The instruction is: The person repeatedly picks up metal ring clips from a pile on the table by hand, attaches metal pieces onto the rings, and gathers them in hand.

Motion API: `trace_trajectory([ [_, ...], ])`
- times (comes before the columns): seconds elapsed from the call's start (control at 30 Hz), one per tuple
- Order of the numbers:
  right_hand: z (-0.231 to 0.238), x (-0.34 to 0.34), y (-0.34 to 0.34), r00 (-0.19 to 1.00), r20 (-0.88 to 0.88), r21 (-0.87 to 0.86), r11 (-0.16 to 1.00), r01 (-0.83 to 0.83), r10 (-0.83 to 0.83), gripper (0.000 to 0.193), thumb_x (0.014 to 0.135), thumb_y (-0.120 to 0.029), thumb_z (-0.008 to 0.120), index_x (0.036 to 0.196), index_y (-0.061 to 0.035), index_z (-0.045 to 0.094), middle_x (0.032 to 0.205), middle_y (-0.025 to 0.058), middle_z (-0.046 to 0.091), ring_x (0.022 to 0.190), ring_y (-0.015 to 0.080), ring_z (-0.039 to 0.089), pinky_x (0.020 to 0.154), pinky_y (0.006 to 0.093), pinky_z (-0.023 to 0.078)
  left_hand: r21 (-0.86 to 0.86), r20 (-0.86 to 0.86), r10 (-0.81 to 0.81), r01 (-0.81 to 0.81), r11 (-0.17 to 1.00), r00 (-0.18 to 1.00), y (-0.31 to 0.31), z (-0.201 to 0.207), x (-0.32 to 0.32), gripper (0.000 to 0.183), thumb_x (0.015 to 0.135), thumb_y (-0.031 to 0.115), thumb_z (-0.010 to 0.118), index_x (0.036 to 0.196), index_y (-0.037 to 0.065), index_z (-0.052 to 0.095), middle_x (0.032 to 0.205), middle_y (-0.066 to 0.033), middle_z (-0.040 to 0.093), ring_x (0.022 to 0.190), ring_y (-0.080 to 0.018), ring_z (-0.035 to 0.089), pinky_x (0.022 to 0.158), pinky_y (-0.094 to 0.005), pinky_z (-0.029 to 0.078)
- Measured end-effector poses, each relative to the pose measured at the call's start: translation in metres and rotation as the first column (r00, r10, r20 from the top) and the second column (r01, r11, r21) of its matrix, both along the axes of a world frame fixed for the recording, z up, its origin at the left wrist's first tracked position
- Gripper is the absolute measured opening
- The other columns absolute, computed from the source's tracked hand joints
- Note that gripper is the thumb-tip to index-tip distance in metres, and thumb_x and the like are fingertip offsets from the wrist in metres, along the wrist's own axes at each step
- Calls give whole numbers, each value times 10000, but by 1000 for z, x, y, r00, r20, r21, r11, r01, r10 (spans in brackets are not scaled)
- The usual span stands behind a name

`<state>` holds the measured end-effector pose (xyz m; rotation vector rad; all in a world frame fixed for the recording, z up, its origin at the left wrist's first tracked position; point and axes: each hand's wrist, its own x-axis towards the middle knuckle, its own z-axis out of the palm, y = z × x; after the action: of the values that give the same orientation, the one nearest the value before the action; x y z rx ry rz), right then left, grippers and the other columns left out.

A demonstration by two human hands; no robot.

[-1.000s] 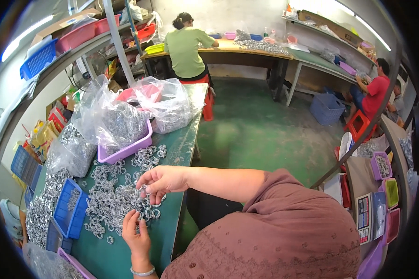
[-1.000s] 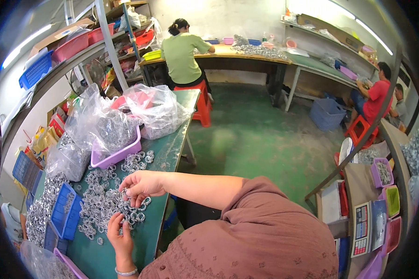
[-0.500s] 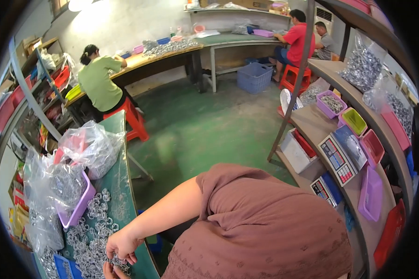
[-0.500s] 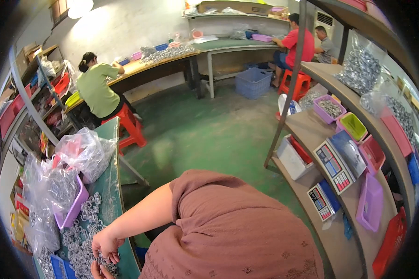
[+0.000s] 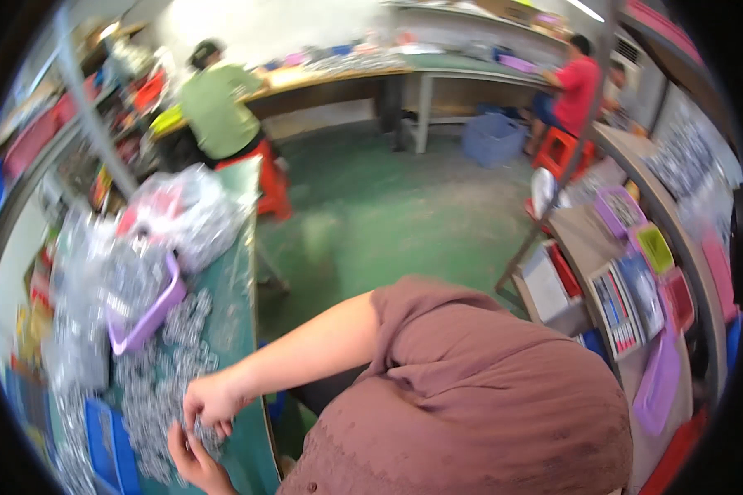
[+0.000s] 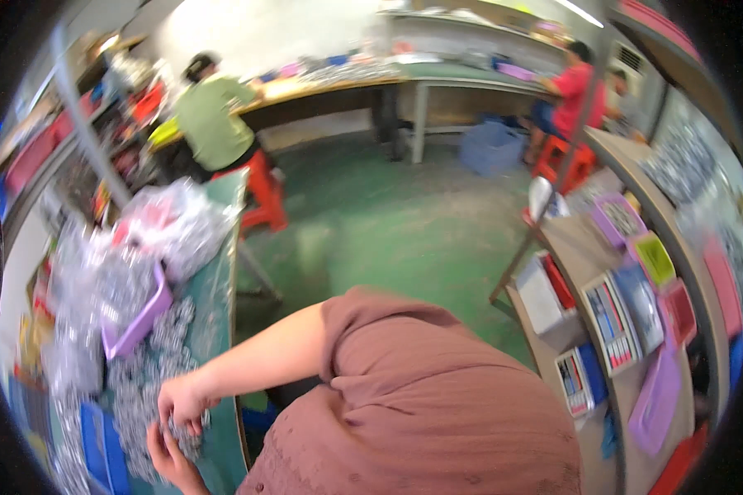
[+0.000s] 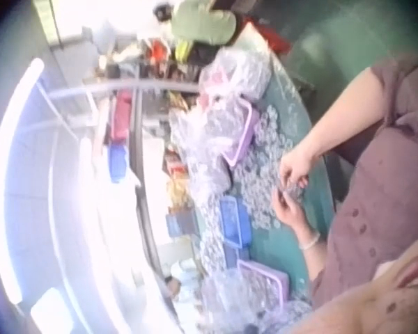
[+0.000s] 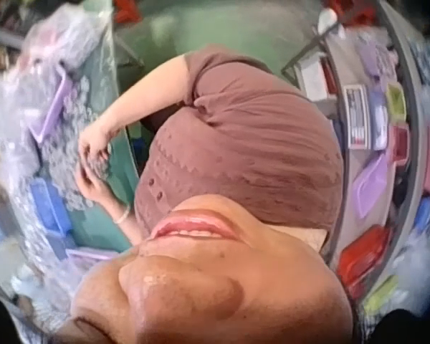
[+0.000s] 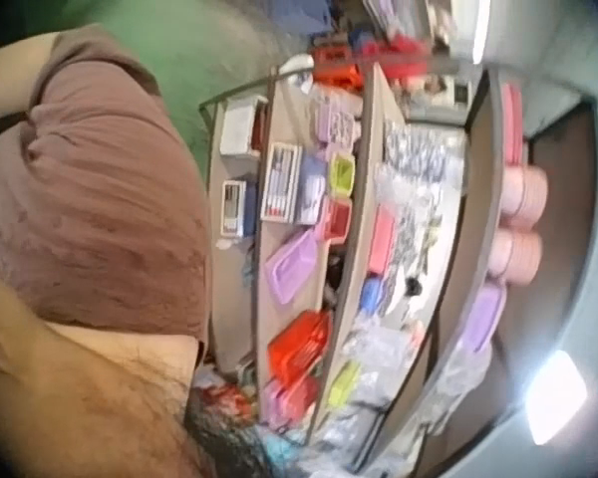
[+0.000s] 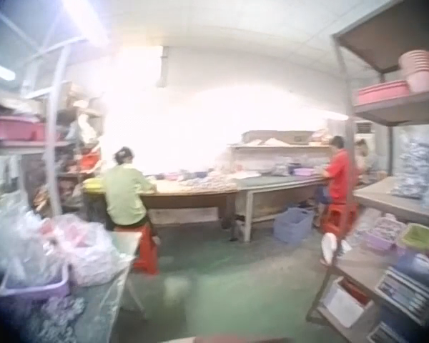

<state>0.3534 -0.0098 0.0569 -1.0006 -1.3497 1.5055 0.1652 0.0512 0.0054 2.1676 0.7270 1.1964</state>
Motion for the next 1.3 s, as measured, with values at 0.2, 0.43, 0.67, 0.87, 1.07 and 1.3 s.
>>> trace_trajectory([
  [0.2,17,-27,11,991,86,60,992,-108,102,339,733,26,454,1060,23,545,817,120,604,660,145,593,630,273,496,-366,281,-103,205,908,954,-24,36,-9,359,813,-1,508,1166,-15,448,1088,-108,523,999,-182,514,853,-294,416],
  [0.43,8,-69,25,957,-146,-47,965,-260,251,288,825,-18,473,1108,3,426,868,89,573,723,141,583,644,250,494,-401,360,-126,275,874,925,-37,37,-61,250,805,8,531,1055,11,552,1140,-84,427,943,-138,500,799,-263,436],
  [0.67,3,-100,37,937,-203,-33,954,-297,285,332,807,16,464,1133,36,403,950,111,552,808,183,594,712,263,492,-494,523,59,246,834,850,-35,14,-85,231,879,132,462,1061,16,546,1027,-70,536,939,-133,517,798,-271,438],
  [0.87,0,-105,41,931,-242,-81,950,-300,273,336,816,2,471,1141,36,393,949,118,555,811,202,603,697,262,499,-611,682,137,456,647,719,-35,10,-89,279,901,204,425,1094,19,510,995,-64,584,886,-150,561,767,-296,469],
  [1.07,-8,-102,44,936,-246,-103,953,-285,254,335,822,-17,488,1139,33,393,940,117,559,806,204,604,682,263,501,-653,644,148,438,618,750,-32,8,-87,294,900,236,422,1083,25,513,968,-37,567,836,-129,547,745,-300,479],
  [1.3,-8,-102,43,958,-184,-67,969,-236,221,318,820,-16,493,1118,41,398,923,109,569,753,172,598,653,251,491,-682,622,184,412,604,761,-31,6,-86,286,904,225,413,1081,21,506,962,-42,568,825,-127,553,741,-301,485],
])
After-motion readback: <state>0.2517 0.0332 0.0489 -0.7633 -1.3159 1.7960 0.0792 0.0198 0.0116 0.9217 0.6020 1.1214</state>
